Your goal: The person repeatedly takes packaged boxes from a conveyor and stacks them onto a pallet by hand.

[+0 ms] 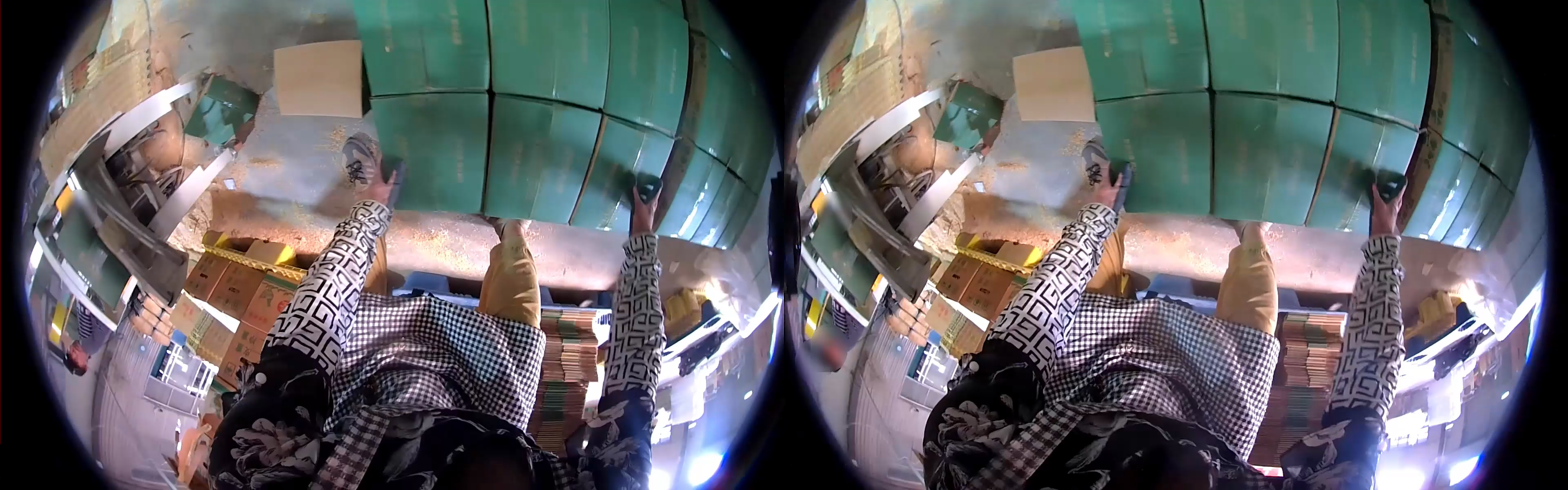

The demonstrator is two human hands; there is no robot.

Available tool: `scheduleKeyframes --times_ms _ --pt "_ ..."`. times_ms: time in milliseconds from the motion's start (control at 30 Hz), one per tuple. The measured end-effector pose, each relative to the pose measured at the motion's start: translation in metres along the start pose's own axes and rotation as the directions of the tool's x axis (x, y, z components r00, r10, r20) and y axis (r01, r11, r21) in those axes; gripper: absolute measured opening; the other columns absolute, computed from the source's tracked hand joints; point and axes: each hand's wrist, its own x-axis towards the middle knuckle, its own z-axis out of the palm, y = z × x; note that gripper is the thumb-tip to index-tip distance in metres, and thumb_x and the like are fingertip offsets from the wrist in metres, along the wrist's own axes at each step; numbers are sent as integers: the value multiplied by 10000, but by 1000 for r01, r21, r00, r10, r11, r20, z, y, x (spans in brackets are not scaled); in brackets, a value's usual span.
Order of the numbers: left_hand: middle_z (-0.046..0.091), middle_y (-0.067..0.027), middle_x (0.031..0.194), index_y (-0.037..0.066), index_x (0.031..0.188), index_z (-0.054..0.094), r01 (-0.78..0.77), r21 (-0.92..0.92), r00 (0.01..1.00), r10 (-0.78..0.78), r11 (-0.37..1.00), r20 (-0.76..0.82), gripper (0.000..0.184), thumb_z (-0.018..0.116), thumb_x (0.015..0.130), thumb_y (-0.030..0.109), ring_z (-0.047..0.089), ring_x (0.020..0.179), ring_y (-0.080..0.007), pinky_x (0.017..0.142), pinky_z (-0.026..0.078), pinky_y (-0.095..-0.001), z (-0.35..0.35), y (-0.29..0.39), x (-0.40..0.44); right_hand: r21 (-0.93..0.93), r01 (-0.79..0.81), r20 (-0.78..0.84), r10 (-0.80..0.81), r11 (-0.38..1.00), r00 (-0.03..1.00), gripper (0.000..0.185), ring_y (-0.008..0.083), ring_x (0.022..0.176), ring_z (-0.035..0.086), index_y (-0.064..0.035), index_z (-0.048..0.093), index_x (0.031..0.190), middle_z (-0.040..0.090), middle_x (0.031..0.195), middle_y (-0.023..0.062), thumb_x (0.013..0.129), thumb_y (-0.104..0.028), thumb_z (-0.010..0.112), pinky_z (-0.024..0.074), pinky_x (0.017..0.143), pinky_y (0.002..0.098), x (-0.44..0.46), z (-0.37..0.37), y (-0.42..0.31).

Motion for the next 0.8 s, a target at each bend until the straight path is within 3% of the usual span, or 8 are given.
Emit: scheduleKeyframes --times_ms 100,167,367,467,500,633,700,800 --pt "435 -240 1217 22 1336 226 -416 276 897 441 866 -33 641 510 861 345 476 1086 -342 909 394 -366 -8 -15 10 -436 21 72 12 900 997 718 332 1127 422 -40 267 1331 415 1250 204 765 -289 633 357 941 369 -4 -13 -56" --pt "367 -231 1291 6 1327 235 -205 526 973 113 825 202 712 549 815 388 416 1153 -344 975 343 -388 -65 77 -31 -729 12 -119 -144 685 982 779 366 1130 422 -29 283 1322 415 1247 226 731 -378 651 362 942 396 -22 4 -132" --pt "507 -202 1103 22 1125 480 -799 263 430 820 541 -379 636 748 584 220 495 1001 -384 859 394 -505 -242 156 -238 -86 588 101 -580 804 808 646 327 1070 474 -2 434 1204 512 1135 180 667 -198 734 376 931 365 -130 133 -333" --pt "461 -235 1161 -34 1164 450 -485 90 545 381 870 -747 688 675 661 378 438 1083 -397 930 331 -511 -360 156 -341 219 633 288 -669 742 685 641 303 1114 445 -26 405 1245 468 1196 171 693 -140 708 355 955 363 -201 182 -451" --pt "400 -262 1236 -47 1206 420 -91 643 271 640 761 -719 731 632 701 436 380 1150 -409 966 287 -517 -404 186 -358 327 603 312 -685 728 658 630 293 1126 438 -36 390 1261 455 1215 161 715 -135 689 351 959 362 -221 194 -483" --pt "201 -319 1347 -40 1295 289 22 420 639 310 907 -703 874 707 612 311 179 1243 -504 1003 196 -556 -446 79 -330 422 -846 847 -473 324 241 442 173 1063 498 -23 388 1272 475 1233 110 891 -210 510 407 894 256 -288 196 -628" --pt "183 -320 1353 -29 1300 284 -163 395 650 399 904 -646 897 724 562 229 161 1243 -519 1014 178 -550 -441 77 -341 290 -926 671 -741 243 15 450 178 1045 513 -4 385 1262 493 1209 121 912 -276 459 438 875 289 -303 213 -629" --pt "457 -187 1197 -14 1180 459 -484 -87 500 194 871 -844 538 652 714 173 429 1131 -309 944 356 -374 -476 83 -359 695 -545 708 -579 469 405 586 237 1095 483 -50 237 1332 421 1251 156 850 -208 531 450 891 352 -347 135 -669"
